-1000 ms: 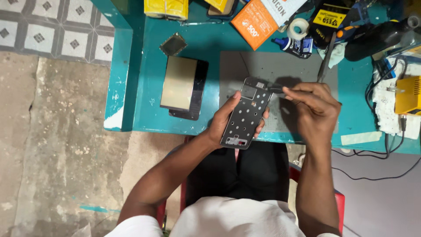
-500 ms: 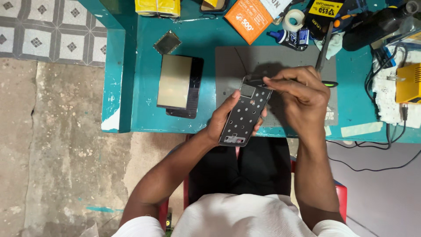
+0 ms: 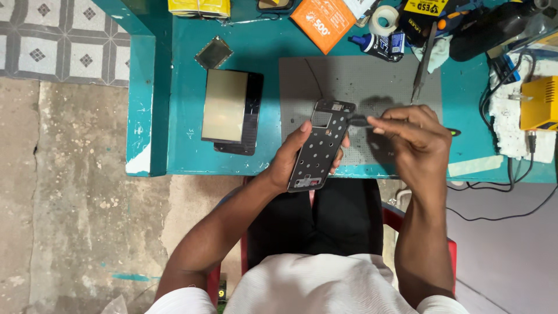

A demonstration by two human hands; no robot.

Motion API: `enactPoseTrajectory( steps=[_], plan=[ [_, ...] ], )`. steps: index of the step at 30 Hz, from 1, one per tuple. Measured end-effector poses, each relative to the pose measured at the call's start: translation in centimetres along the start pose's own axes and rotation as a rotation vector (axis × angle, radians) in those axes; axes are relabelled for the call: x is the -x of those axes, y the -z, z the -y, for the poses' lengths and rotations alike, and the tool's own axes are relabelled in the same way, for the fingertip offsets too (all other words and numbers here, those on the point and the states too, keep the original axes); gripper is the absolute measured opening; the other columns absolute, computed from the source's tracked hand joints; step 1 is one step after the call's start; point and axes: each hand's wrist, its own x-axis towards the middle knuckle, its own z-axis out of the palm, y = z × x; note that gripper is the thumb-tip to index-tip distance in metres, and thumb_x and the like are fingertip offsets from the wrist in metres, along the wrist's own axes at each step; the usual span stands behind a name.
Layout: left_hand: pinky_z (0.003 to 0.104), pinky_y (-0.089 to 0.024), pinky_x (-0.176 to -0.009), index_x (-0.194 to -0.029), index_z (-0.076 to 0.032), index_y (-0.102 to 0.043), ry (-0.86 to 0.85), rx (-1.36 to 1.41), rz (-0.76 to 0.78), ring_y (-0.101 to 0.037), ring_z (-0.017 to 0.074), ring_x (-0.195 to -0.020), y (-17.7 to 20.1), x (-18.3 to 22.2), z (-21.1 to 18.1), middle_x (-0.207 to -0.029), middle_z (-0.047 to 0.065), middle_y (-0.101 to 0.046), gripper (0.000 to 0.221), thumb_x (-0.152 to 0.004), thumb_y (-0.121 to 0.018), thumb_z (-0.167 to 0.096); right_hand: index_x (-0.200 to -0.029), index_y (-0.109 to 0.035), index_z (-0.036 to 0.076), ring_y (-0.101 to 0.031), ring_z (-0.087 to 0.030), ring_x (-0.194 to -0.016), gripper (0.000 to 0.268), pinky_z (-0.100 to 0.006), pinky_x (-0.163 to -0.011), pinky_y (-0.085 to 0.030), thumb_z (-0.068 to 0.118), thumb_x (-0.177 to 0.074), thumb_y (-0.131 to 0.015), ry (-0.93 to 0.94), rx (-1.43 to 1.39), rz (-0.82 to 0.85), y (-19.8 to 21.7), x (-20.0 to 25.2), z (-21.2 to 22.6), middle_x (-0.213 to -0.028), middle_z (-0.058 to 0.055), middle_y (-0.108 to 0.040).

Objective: The person applies liquid from a bottle onto a smartphone screen and wipes it with a cloth. They then use a metal prying tool to separate the screen assembly from the phone's frame, removing the screen and placing it on the table. Finally, they use the tool to scrape adhesive residue from the phone's frame.

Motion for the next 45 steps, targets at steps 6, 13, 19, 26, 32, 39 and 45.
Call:
enactPoseTrajectory(
  steps=[6, 13, 19, 26, 32, 39, 45],
  plan=[
    [0.03, -0.059, -0.082, -0.135, 0.008, -0.061, 0.056, -0.033, -0.006, -0.068, 0.0176, -0.092, 1.3, 0.2, 0.6, -0.104, 0.014, -0.068, 0.078, -0.113, -0.037, -0.064, -0.109, -0.081, 0.017, -0.06, -0.015, -0.09, 0.045, -0.031, -0.083, -0.043, -0.016, -0.081, -0.068, -0.01, 0.044, 0.087, 0.4, 1.0, 0.6, -0.099, -0.001, -0.073],
    [0.031, -0.06, -0.085, -0.139, 0.005, -0.056, 0.122, 0.043, -0.014, -0.069, 0.0185, -0.095, 0.8, 0.1, 0.3, -0.105, 0.015, -0.068, 0.077, -0.109, -0.039, -0.064, -0.107, -0.081, 0.011, -0.063, -0.015, -0.095, 0.04, -0.027, -0.087, -0.047, -0.021, -0.089, -0.067, 0.11, 0.028, -0.101, 0.2, -0.2, -1.6, -0.101, -0.004, -0.074],
    [0.034, -0.061, -0.079, -0.142, 0.004, -0.053, 0.117, 0.168, -0.015, -0.069, 0.0235, -0.092, 0.2, -0.1, -0.3, -0.109, 0.016, -0.067, 0.074, -0.109, -0.035, -0.061, -0.109, -0.081, 0.008, -0.062, -0.014, -0.095, 0.031, -0.025, -0.082, -0.045, -0.019, -0.094, -0.079, 0.139, -0.02, -0.234, -0.2, -0.8, -1.1, -0.102, -0.006, -0.073],
    [0.038, -0.061, -0.078, -0.145, 0.004, -0.049, 0.125, 0.243, 0.008, -0.069, 0.0264, -0.088, 0.3, -0.1, -0.3, -0.115, 0.019, -0.065, 0.075, -0.112, -0.03, -0.061, -0.108, -0.082, 0.014, -0.061, -0.016, -0.095, 0.032, -0.031, -0.089, -0.039, -0.011, -0.089, -0.079, 0.256, 0.113, -0.042, -0.7, -2.7, 0.7, -0.099, -0.001, -0.072],
    [0.039, -0.062, -0.072, -0.148, 0.001, -0.047, 0.123, 0.185, -0.021, -0.071, 0.0283, -0.085, -0.1, -0.2, -0.6, -0.12, 0.022, -0.065, 0.07, -0.112, -0.03, -0.056, -0.108, -0.083, 0.018, -0.06, -0.016, -0.095, 0.046, -0.031, -0.089, -0.039, -0.017, -0.081, -0.069, 0.331, 0.153, 0.015, -1.5, -4.1, 1.2, -0.101, 0.002, -0.074],
    [0.038, -0.062, -0.083, -0.137, 0.011, -0.054, 0.137, 0.214, 0.011, -0.071, 0.0262, -0.088, 1.3, 0.3, 0.3, -0.102, 0.023, -0.065, 0.079, -0.117, -0.029, -0.061, -0.109, -0.085, 0.021, -0.059, -0.015, -0.093, 0.054, -0.032, -0.085, -0.037, -0.021, -0.083, -0.064, 0.399, 0.215, 0.062, -1.9, -3.3, 2.0, -0.102, 0.003, -0.075],
    [0.039, -0.064, -0.077, -0.129, 0.003, -0.058, 0.118, 0.155, -0.158, -0.073, 0.0276, -0.089, 1.1, 0.4, 0.2, -0.104, 0.017, -0.069, 0.07, -0.11, -0.032, -0.059, -0.103, -0.082, 0.017, -0.062, -0.018, -0.093, 0.038, -0.038, -0.087, -0.038, -0.007, -0.075, -0.077, 0.414, 0.128, 0.147, -3.0, -0.4, 4.9, -0.099, 0.003, -0.071]
  ],
)
